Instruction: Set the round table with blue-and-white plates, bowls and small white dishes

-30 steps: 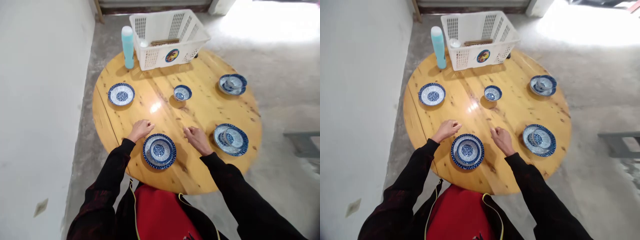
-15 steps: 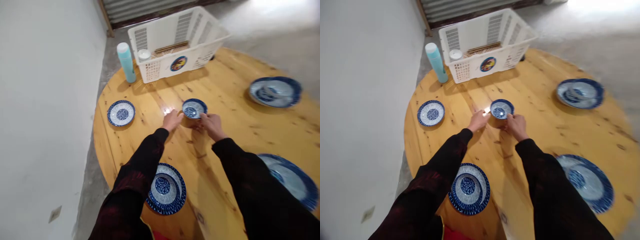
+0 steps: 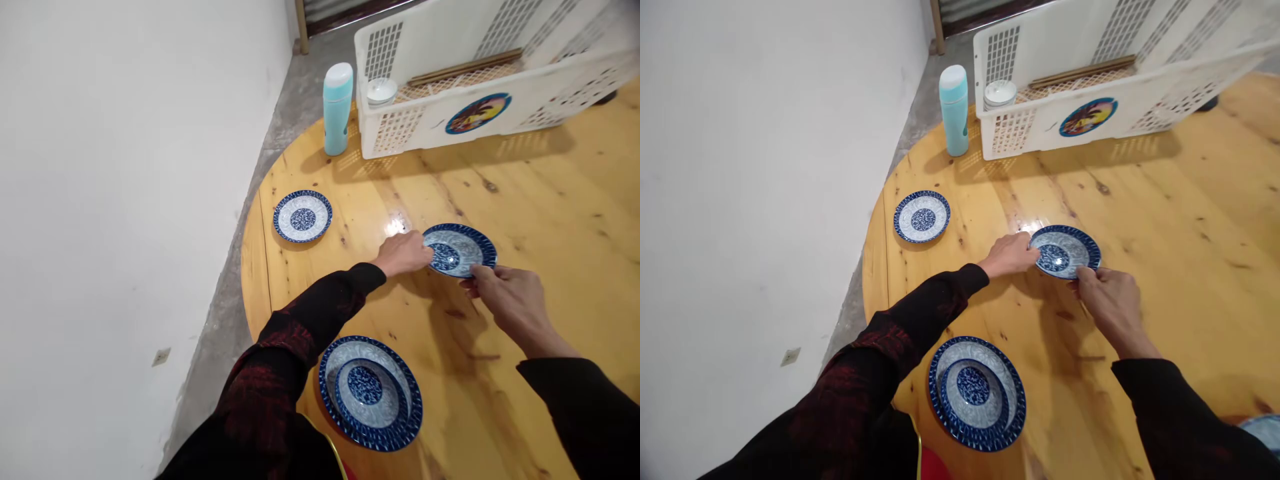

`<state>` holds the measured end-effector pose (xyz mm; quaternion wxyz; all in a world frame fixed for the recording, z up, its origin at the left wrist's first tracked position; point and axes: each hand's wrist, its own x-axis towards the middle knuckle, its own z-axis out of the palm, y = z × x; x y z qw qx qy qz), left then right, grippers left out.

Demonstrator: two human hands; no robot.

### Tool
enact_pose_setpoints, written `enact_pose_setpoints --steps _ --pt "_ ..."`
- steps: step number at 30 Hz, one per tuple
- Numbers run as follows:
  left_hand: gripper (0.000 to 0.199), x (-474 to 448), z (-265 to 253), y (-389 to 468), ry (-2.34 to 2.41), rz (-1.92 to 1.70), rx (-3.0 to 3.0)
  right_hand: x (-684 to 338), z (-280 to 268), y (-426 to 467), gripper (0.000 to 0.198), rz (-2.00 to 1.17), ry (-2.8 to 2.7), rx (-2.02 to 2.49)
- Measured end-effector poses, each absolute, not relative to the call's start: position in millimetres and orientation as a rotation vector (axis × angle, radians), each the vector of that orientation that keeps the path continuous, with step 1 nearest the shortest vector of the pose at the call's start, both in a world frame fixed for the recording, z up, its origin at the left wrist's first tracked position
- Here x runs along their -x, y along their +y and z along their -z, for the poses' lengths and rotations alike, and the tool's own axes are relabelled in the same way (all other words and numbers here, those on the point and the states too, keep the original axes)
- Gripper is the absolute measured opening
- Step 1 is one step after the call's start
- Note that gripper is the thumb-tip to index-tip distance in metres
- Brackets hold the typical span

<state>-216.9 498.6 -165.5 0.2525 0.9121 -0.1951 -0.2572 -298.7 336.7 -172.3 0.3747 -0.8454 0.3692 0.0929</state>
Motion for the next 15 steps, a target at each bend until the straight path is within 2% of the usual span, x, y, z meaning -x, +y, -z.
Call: enact_pose_setpoints --steps 7,15 --pt "0.028 204 144 597 -0.501 0.539 -2.498 290 150 421 0.029 -0.228 0.78 2.099" --pt "0.023 148 128 719 -0.511 0.384 -2.492 235 149 534 0.03 -0.129 0.609 2.025"
